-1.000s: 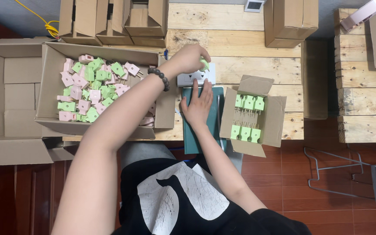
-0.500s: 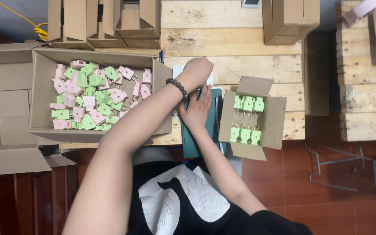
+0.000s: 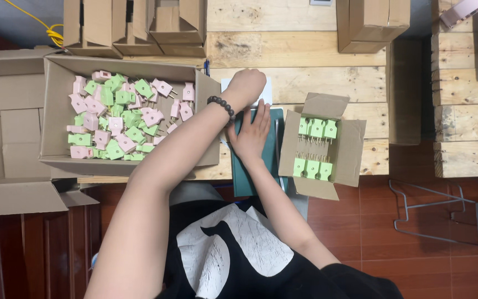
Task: The person inserts metal prongs into green and pink plastic housings by hand and places the assembled units into cardboard boxes on a wooden workbench.
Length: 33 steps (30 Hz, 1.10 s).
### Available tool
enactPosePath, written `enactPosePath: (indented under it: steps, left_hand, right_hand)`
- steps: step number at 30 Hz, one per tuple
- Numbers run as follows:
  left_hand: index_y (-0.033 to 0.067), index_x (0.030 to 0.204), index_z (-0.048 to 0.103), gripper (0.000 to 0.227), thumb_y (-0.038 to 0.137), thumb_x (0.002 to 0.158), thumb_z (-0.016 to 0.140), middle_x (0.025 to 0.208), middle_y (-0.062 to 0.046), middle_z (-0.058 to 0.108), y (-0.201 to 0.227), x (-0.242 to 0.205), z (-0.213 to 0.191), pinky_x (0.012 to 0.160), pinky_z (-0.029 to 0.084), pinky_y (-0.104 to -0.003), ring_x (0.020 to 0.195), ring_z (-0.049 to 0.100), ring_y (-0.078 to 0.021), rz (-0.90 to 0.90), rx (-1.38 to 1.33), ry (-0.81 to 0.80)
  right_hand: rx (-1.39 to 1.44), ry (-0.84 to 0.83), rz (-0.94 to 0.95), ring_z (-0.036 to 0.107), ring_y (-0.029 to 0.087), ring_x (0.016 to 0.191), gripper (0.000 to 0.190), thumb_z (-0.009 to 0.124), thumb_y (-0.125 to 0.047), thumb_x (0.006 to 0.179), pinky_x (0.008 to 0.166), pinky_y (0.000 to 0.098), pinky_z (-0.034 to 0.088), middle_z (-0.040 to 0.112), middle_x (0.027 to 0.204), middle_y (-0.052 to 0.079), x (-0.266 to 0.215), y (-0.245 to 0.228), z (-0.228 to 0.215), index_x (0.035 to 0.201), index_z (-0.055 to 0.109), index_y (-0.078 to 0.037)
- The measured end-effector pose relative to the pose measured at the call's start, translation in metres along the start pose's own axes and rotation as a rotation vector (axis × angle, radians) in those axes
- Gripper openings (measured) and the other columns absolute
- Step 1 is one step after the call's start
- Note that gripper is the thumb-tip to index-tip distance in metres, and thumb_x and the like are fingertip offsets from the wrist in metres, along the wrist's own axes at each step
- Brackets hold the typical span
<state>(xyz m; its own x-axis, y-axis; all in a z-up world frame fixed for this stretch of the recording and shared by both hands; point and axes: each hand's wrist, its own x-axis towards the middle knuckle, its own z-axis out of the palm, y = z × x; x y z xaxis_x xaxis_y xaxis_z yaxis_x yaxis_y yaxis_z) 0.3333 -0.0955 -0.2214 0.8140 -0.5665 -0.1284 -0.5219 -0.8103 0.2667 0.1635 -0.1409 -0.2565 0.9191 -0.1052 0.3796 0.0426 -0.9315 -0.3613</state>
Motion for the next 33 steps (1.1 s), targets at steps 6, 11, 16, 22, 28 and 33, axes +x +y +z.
enactPosePath:
  steps: [6,11,16,22,28,33]
  left_hand:
    - [0.0118,0.131,0.056,0.046,0.014,0.089,0.072,0.106,-0.012,0.070,0.016,-0.039,-0.115,0.052,0.044,-0.037,0.060,0.058,-0.0187,-0.111,-0.381,-0.198]
    - [0.0168,0.101,0.075,0.035,-0.003,0.086,0.051,0.111,-0.006,0.072,0.012,-0.037,-0.121,0.060,0.048,-0.036,0.075,0.065,-0.0188,-0.099,-0.407,-0.187]
    - [0.0165,0.087,0.081,0.017,0.005,0.083,0.069,0.085,-0.016,0.075,0.005,-0.026,-0.067,0.081,0.061,-0.049,0.090,0.075,-0.0402,-0.061,-0.212,-0.047]
    - [0.0059,0.083,0.077,0.011,-0.001,0.082,0.068,0.075,-0.019,0.072,0.006,-0.009,-0.038,0.071,0.063,-0.051,0.081,0.076,-0.0406,0.021,0.013,0.070]
    - [0.0061,0.078,0.076,0.009,0.000,0.080,0.071,0.071,-0.016,0.071,0.013,0.010,0.001,0.069,0.063,-0.049,0.075,0.076,-0.0395,0.030,0.050,0.160]
    - [0.0050,0.085,0.076,0.019,0.013,0.071,0.087,0.078,-0.015,0.073,-0.001,0.008,0.017,0.073,0.063,-0.051,0.084,0.076,-0.0402,-0.044,0.090,0.094]
  right_hand:
    - [0.008,-0.116,0.029,0.017,0.043,0.162,0.074,0.058,-0.041,0.095,0.127,0.0563,0.028,0.022,0.173,0.023,0.002,-0.005,-0.017,0.162,0.041,-0.016]
    - [0.022,-0.123,0.036,0.016,0.043,0.162,0.076,0.058,-0.040,0.094,0.127,0.0563,0.028,0.021,0.173,0.022,0.006,-0.007,-0.019,0.164,0.038,-0.018]
    - [0.037,-0.094,0.040,0.015,0.044,0.162,0.082,0.066,-0.039,0.090,0.127,0.0566,0.022,0.022,0.171,0.023,0.001,0.001,-0.003,0.165,0.038,-0.021]
    - [0.026,-0.087,0.027,0.014,0.044,0.162,0.075,0.068,-0.041,0.088,0.127,0.0557,0.021,0.021,0.170,0.025,0.002,0.001,-0.002,0.155,0.048,-0.015]
    - [0.023,-0.108,0.046,0.014,0.043,0.163,0.074,0.070,-0.043,0.082,0.130,0.0544,0.019,0.022,0.170,0.026,0.003,-0.002,-0.005,0.146,0.055,-0.007]
    - [0.022,-0.041,0.004,0.018,0.044,0.161,0.070,0.071,-0.041,0.082,0.127,0.0550,0.024,0.023,0.170,0.026,0.002,-0.002,-0.009,0.142,0.057,-0.007]
